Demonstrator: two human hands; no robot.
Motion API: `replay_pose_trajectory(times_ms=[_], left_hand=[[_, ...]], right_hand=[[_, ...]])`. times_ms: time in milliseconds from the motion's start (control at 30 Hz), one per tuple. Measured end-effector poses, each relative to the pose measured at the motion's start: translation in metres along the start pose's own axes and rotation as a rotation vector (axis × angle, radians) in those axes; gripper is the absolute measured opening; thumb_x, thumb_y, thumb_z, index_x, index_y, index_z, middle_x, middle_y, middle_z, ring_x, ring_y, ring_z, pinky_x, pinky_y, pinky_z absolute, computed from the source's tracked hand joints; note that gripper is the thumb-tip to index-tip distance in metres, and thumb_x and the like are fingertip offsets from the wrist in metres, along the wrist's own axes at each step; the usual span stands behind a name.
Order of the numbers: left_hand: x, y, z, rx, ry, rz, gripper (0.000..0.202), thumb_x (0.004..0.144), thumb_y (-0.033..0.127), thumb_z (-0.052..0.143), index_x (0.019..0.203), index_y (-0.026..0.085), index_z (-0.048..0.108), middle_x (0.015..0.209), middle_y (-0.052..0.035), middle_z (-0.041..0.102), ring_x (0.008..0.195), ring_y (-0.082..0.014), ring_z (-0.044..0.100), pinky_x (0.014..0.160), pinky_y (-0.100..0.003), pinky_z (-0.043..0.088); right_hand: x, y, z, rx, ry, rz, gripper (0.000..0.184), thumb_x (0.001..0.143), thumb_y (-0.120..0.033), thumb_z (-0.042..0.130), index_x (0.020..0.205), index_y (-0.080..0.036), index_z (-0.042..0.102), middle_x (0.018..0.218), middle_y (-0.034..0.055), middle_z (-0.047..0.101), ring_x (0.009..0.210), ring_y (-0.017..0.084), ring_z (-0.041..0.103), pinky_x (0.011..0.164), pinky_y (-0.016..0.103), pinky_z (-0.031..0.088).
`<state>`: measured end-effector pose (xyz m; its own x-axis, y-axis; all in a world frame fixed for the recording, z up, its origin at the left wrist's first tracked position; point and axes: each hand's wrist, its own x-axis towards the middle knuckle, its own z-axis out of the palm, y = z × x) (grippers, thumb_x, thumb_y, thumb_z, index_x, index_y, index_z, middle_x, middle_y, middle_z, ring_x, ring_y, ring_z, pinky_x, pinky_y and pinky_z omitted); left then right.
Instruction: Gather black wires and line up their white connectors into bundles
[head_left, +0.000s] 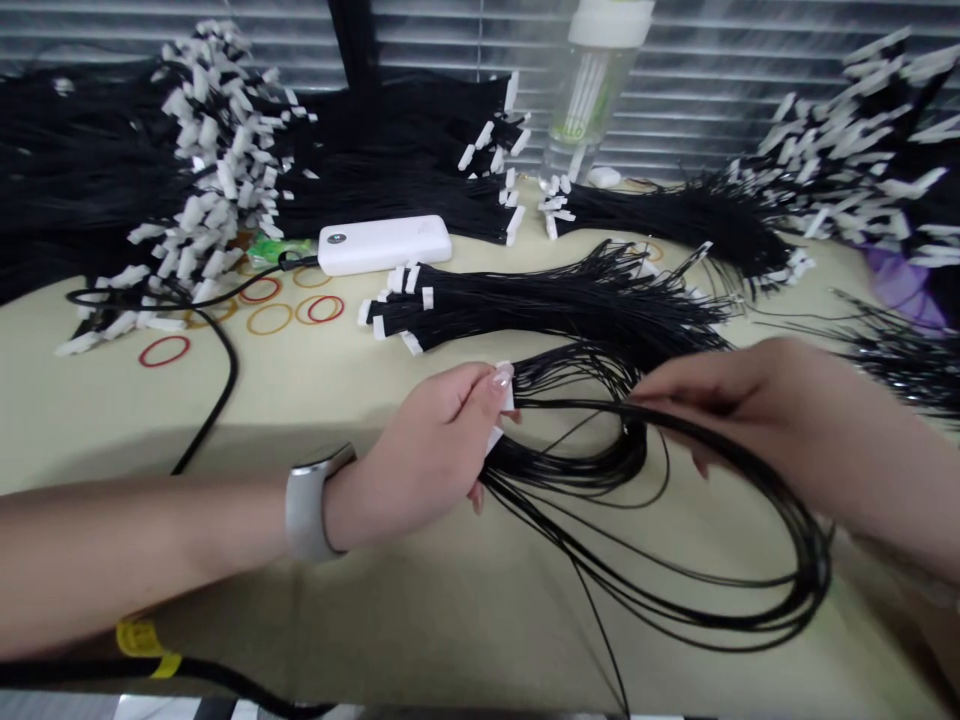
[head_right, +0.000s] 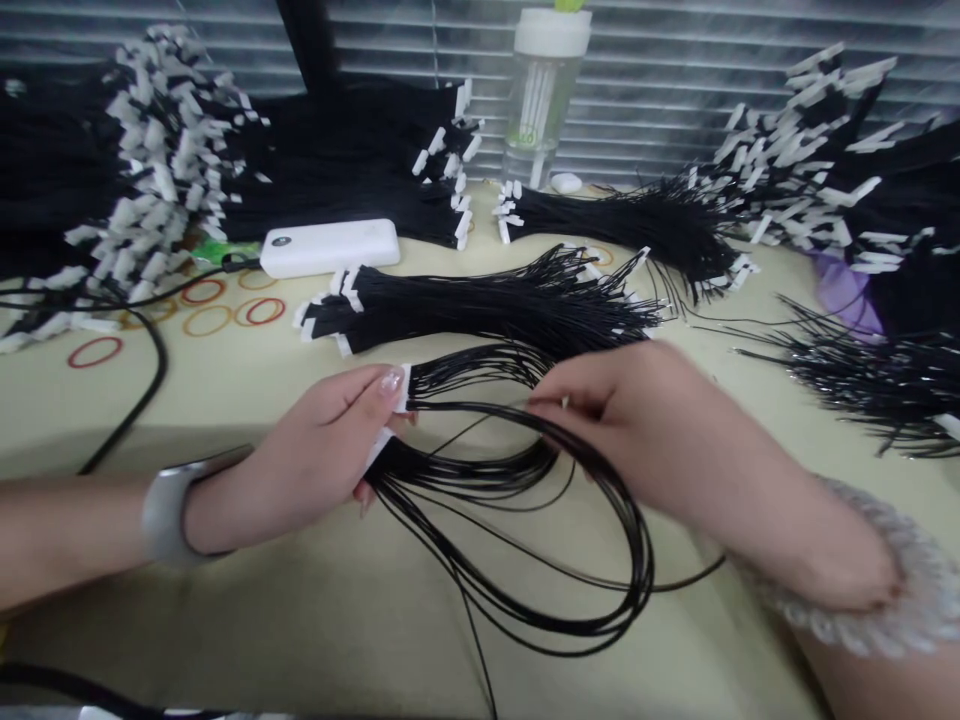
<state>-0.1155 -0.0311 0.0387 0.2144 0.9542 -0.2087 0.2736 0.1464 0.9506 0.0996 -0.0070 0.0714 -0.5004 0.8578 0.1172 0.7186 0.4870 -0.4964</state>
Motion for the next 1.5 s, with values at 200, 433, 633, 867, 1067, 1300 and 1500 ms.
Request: replay_pose_trajectory(times_ms=[200, 433, 633, 867, 1067, 1300, 1500], left_hand=[[-0.001, -0.001, -0.001, 0.041, -0.03, 0.007, 0.036, 0.082, 0.049, 0.031, 0.067, 0.018, 0.042, 0.055, 0.0052, 0.041, 0.032, -0.0042, 0.042, 0.027, -0.014, 0.039], [-0.002, 0.0, -0.001, 0.066, -0.067, 0.034, 0.035, 0.083, 0.047, 0.031, 0.066, 0.019, 0.041, 0.047, 0.0069, 0.034, 0.032, -0.0046, 0.041, 0.03, -0.014, 0.037], [-0.001, -0.001, -0.001, 0.044, -0.05, 0.021, 0.036, 0.083, 0.048, 0.031, 0.066, 0.019, 0.041, 0.047, 0.0072, 0.035, 0.031, -0.0043, 0.041, 0.028, -0.014, 0.036], [-0.002, -0.001, -0.001, 0.067, -0.066, 0.033, 0.034, 0.084, 0.046, 0.031, 0.066, 0.018, 0.042, 0.05, 0.0072, 0.037, 0.033, -0.0033, 0.041, 0.03, -0.013, 0.036], [-0.002, -0.004, 0.0, 0.104, -0.047, 0.063, 0.035, 0.084, 0.045, 0.031, 0.064, 0.017, 0.039, 0.049, 0.0075, 0.037, 0.033, -0.0022, 0.041, 0.032, -0.012, 0.036], [-0.002, -0.006, -0.001, 0.139, -0.075, 0.075, 0.035, 0.085, 0.045, 0.029, 0.066, 0.017, 0.04, 0.051, 0.0069, 0.039, 0.037, -0.0022, 0.041, 0.035, -0.012, 0.036], [-0.002, -0.005, -0.001, 0.141, -0.082, 0.089, 0.034, 0.085, 0.044, 0.029, 0.067, 0.018, 0.042, 0.054, 0.0068, 0.041, 0.037, -0.0019, 0.041, 0.036, -0.012, 0.036]], right_hand=[[0.014, 0.033, -0.025, 0.645, 0.618, 0.238, 0.026, 0.075, -0.02, 0.055, 0.1, -0.02, 0.062, 0.108, 0.008, 0.057, 0.092, 0.02, 0.056, 0.056, 0.029, 0.04], [0.012, 0.019, -0.016, 0.708, 0.531, 0.281, 0.042, 0.077, -0.018, 0.052, 0.118, -0.027, 0.046, 0.067, -0.0013, 0.06, 0.046, 0.003, 0.046, 0.044, 0.023, 0.033], [-0.002, -0.007, 0.008, 0.284, 0.205, 0.042, 0.054, 0.076, -0.021, 0.052, 0.125, -0.017, 0.028, 0.062, -0.0008, 0.059, 0.046, 0.008, 0.051, 0.039, 0.017, 0.042], [-0.006, -0.013, 0.011, 0.007, 0.186, -0.088, 0.008, 0.079, -0.023, 0.049, 0.083, -0.023, 0.056, 0.065, -0.0049, 0.057, 0.052, 0.004, 0.049, 0.043, 0.015, 0.038], [-0.003, -0.015, 0.013, 0.082, -0.005, -0.19, 0.006, 0.077, -0.016, 0.05, 0.077, -0.021, 0.055, 0.073, -0.0035, 0.053, 0.064, 0.005, 0.048, 0.054, 0.016, 0.039], [-0.002, -0.011, 0.014, 0.103, -0.002, -0.259, 0.012, 0.077, -0.012, 0.049, 0.083, -0.021, 0.055, 0.08, -0.0023, 0.052, 0.07, 0.005, 0.049, 0.06, 0.017, 0.04], [-0.001, -0.018, 0.016, 0.108, 0.07, -0.191, 0.009, 0.078, -0.014, 0.05, 0.082, -0.019, 0.056, 0.075, -0.003, 0.055, 0.068, 0.004, 0.049, 0.059, 0.015, 0.04]])
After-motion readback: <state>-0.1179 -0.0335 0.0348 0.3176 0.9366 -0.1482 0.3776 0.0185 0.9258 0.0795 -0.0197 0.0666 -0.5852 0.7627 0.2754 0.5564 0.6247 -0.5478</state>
